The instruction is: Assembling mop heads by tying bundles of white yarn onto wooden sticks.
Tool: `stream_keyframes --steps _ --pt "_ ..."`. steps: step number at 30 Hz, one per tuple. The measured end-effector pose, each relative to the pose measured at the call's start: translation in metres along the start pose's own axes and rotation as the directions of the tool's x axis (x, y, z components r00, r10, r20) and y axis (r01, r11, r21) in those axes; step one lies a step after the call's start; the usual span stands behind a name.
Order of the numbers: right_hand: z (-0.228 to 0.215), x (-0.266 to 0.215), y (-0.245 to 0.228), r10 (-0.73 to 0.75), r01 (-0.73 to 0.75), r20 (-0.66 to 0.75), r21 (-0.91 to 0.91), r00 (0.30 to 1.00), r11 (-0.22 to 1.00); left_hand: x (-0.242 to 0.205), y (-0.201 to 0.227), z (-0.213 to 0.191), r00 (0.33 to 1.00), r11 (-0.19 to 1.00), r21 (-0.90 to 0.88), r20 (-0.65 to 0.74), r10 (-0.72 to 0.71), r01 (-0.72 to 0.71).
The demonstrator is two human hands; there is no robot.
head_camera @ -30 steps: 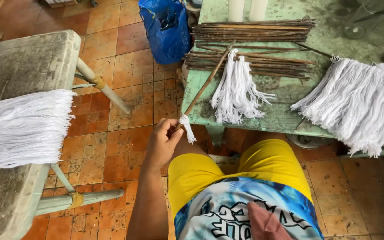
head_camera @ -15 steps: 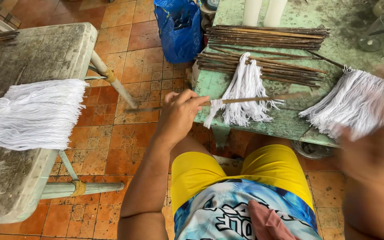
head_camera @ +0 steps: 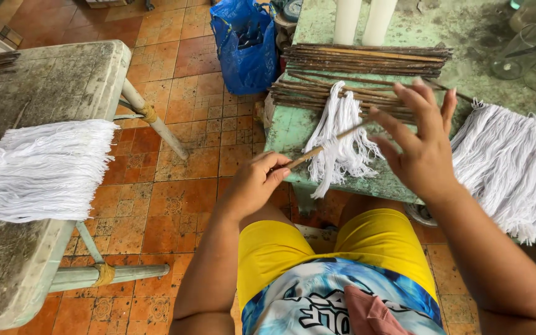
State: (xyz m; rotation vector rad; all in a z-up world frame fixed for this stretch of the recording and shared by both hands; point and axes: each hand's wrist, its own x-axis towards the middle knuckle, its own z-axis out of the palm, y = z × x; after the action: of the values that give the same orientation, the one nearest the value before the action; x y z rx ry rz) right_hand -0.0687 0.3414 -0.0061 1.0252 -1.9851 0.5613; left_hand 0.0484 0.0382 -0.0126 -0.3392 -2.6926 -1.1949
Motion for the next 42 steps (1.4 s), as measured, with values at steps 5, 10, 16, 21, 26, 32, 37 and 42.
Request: stream_keyframes --steps 5,10,16,21,26,32,37,42 --pt "0.033 -0.025 -0.052 0.288 -0.310 0.123 0.491 0.950 0.814 -0.005 -0.021 0.061 0.979 0.657 -0.741 0.000 -0.202 0.136" --pt "0.056 -0.018 -0.079 0.479 -0.691 0.512 0.628 0.713 0.358 0.000 0.011 0.091 0.956 0.550 -0.819 -0.005 -0.293 0.164" --pt "0.026 -0.014 -0.048 0.335 -0.815 0.746 0.492 0.576 0.307 0.015 -0.018 0.067 0.894 0.887 -0.456 -0.423 -0.148 -0.070" --pt "0.004 -0.004 -0.055 0.158 -0.579 0.696 0.425 0.701 0.696 0.030 -0.021 0.074 0.937 0.625 -0.770 -0.304 -0.175 -0.133" --pt "0.002 -0.009 -0.056 0.174 -0.453 0.610 0.340 0.773 0.824 0.028 -0.006 0.078 0.951 0.646 -0.755 -0.272 -0.146 -0.117" --pt "0.014 -0.022 -0.048 0.282 -0.605 0.635 0.372 0.719 0.704 0.020 -0.006 0.116 0.983 0.557 -0.830 -0.068 -0.171 0.039" --pt "0.056 -0.068 -0.024 0.367 -0.792 0.708 0.474 0.603 0.386 0.014 -0.006 0.131 0.967 0.420 -0.903 -0.018 -0.255 0.094" --pt "0.055 -0.067 -0.038 0.526 -0.787 0.663 0.616 0.533 0.021 0.013 -0.007 0.148 0.964 0.540 -0.841 -0.152 -0.216 -0.012"
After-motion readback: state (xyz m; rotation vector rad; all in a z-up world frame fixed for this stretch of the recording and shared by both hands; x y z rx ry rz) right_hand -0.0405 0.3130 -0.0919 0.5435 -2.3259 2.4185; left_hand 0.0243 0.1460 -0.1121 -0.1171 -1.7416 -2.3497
